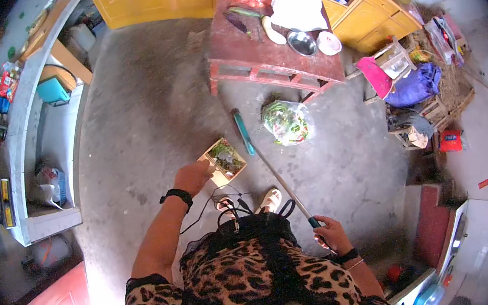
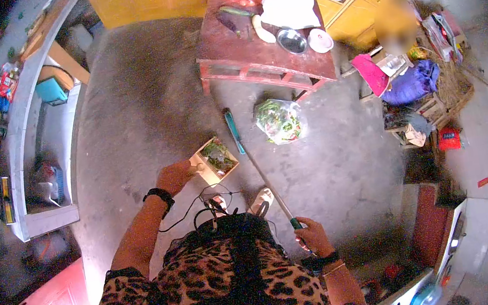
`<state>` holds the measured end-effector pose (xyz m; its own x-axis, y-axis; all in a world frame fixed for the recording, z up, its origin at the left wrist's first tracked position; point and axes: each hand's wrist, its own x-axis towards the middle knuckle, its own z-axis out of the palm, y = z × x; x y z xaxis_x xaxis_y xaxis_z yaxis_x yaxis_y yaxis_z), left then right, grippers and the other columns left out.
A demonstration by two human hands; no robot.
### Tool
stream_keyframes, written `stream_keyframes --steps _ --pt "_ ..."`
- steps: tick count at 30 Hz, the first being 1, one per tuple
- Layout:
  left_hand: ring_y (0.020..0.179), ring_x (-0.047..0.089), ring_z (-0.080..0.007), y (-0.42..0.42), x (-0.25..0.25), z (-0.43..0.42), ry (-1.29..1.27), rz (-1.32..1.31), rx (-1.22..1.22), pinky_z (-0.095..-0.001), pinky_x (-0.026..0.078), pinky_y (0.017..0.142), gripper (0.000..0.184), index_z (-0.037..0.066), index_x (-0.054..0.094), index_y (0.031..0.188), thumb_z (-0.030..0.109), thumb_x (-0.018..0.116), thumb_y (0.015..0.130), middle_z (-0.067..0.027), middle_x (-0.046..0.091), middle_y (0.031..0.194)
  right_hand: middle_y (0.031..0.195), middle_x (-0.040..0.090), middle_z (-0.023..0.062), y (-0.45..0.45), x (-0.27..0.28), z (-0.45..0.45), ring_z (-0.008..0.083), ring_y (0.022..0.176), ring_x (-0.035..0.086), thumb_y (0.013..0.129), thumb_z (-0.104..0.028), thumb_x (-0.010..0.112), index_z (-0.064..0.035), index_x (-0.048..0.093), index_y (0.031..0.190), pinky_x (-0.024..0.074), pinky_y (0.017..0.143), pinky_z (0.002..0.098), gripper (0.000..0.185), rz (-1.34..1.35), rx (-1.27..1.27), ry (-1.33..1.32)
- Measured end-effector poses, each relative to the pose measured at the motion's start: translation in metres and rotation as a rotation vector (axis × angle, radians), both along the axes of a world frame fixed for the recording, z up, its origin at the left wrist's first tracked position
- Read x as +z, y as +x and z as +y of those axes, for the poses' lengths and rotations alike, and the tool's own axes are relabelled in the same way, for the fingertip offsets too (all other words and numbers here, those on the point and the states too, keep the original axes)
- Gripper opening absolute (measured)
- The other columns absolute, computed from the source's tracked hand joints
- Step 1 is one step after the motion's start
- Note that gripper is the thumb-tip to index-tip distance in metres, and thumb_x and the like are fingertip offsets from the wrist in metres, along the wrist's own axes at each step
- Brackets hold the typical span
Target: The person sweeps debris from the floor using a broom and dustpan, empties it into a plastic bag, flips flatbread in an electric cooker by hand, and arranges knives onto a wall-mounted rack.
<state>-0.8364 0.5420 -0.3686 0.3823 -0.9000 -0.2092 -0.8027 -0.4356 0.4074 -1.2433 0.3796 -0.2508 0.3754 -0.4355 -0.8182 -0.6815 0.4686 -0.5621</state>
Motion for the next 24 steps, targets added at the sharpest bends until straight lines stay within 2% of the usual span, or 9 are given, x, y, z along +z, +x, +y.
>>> stream_keyframes --steps 7,9,10,15,17,19,20,23,24 --pt "0.085 0.058 -0.0297 -0.002 0.034 -0.002 0.020 -0.054 -0.110 -0.0449 0.046 0.068 0.025 0.011 0.058 0.089 0.031 0.061 0.075 -0.0091 0.061 0.087 0.065 0.059 0.0064 -0.059 0.003 -0.004 0.0113 0.048 0.053 0.076 -0.007 0.058 -0.0068 0.053 0.119 0.0409 0.039 0.0253 0.044 0.051 -0.025 -0.175" --pt "0.089 0.057 -0.0285 -0.004 0.038 -0.005 0.040 -0.136 -0.117 -0.0441 0.045 0.071 0.030 0.013 0.060 0.091 0.034 0.064 0.071 -0.0072 0.060 0.091 0.066 0.059 0.0061 -0.071 0.020 -0.008 0.0108 0.051 0.055 0.076 -0.006 0.059 -0.0056 0.054 0.117 0.0418 0.040 0.0238 0.042 0.118 -0.076 -0.201" --pt "0.091 0.056 -0.0298 -0.007 0.041 -0.007 0.027 -0.099 -0.036 -0.0447 0.043 0.074 0.038 0.012 0.059 0.096 0.034 0.068 0.067 -0.0079 0.060 0.090 0.066 0.059 0.0061 -0.080 0.024 -0.011 0.0108 0.051 0.055 0.076 -0.006 0.059 -0.0056 0.054 0.117 0.0418 0.040 0.0238 0.042 0.116 -0.083 -0.203" --pt "0.092 0.056 -0.0303 -0.029 0.065 -0.023 -0.142 -0.169 0.012 -0.0453 0.041 0.079 0.043 0.008 0.055 0.103 0.031 0.069 0.069 -0.0110 0.059 0.097 0.064 0.058 0.0050 -0.128 0.041 -0.039 0.0094 0.046 0.052 0.076 -0.004 0.059 -0.0036 0.055 0.116 0.0388 0.036 0.0217 0.040 0.088 -0.262 -0.132" --pt "0.093 0.056 -0.0302 -0.045 0.073 -0.038 -0.199 -0.197 0.012 -0.0454 0.041 0.080 0.044 0.007 0.054 0.106 0.029 0.069 0.071 -0.0119 0.059 0.100 0.061 0.057 0.0046 -0.149 0.043 -0.053 0.0094 0.042 0.050 0.075 -0.003 0.059 -0.0026 0.055 0.115 0.0369 0.034 0.0222 0.040 0.105 -0.300 -0.183" --pt "0.095 0.055 -0.0300 -0.065 0.078 -0.060 -0.413 -0.272 0.098 -0.0427 0.042 0.083 0.039 0.007 0.053 0.108 0.024 0.066 0.076 -0.0120 0.057 0.107 0.060 0.057 0.0043 -0.168 0.045 -0.071 0.0080 0.041 0.048 0.074 -0.001 0.055 -0.0013 0.054 0.117 0.0367 0.034 0.0217 0.043 0.149 -0.361 -0.233" --pt "0.095 0.055 -0.0300 -0.075 0.078 -0.075 -0.413 -0.279 0.088 -0.0427 0.042 0.083 0.039 0.007 0.053 0.108 0.024 0.066 0.076 -0.0120 0.057 0.107 0.060 0.057 0.0043 -0.181 0.040 -0.083 0.0080 0.041 0.048 0.074 -0.001 0.055 -0.0013 0.054 0.117 0.0367 0.034 0.0217 0.043 0.142 -0.371 -0.230" --pt "0.097 0.055 -0.0302 -0.110 0.074 -0.127 -0.492 -0.173 0.193 -0.0395 0.044 0.084 0.034 0.006 0.054 0.110 0.018 0.064 0.079 -0.0122 0.058 0.105 0.059 0.057 0.0044 -0.218 0.019 -0.124 0.0086 0.040 0.048 0.074 -0.002 0.055 -0.0010 0.053 0.117 0.0365 0.033 0.0227 0.044 0.114 -0.362 -0.285" --pt "0.096 0.056 -0.0294 -0.125 0.070 -0.149 -0.466 0.008 0.246 -0.0383 0.045 0.082 0.031 0.006 0.055 0.108 0.017 0.062 0.080 -0.0124 0.059 0.104 0.059 0.057 0.0045 -0.224 0.013 -0.141 0.0088 0.040 0.049 0.074 -0.002 0.054 -0.0012 0.053 0.117 0.0364 0.033 0.0230 0.044 0.135 -0.398 -0.295"
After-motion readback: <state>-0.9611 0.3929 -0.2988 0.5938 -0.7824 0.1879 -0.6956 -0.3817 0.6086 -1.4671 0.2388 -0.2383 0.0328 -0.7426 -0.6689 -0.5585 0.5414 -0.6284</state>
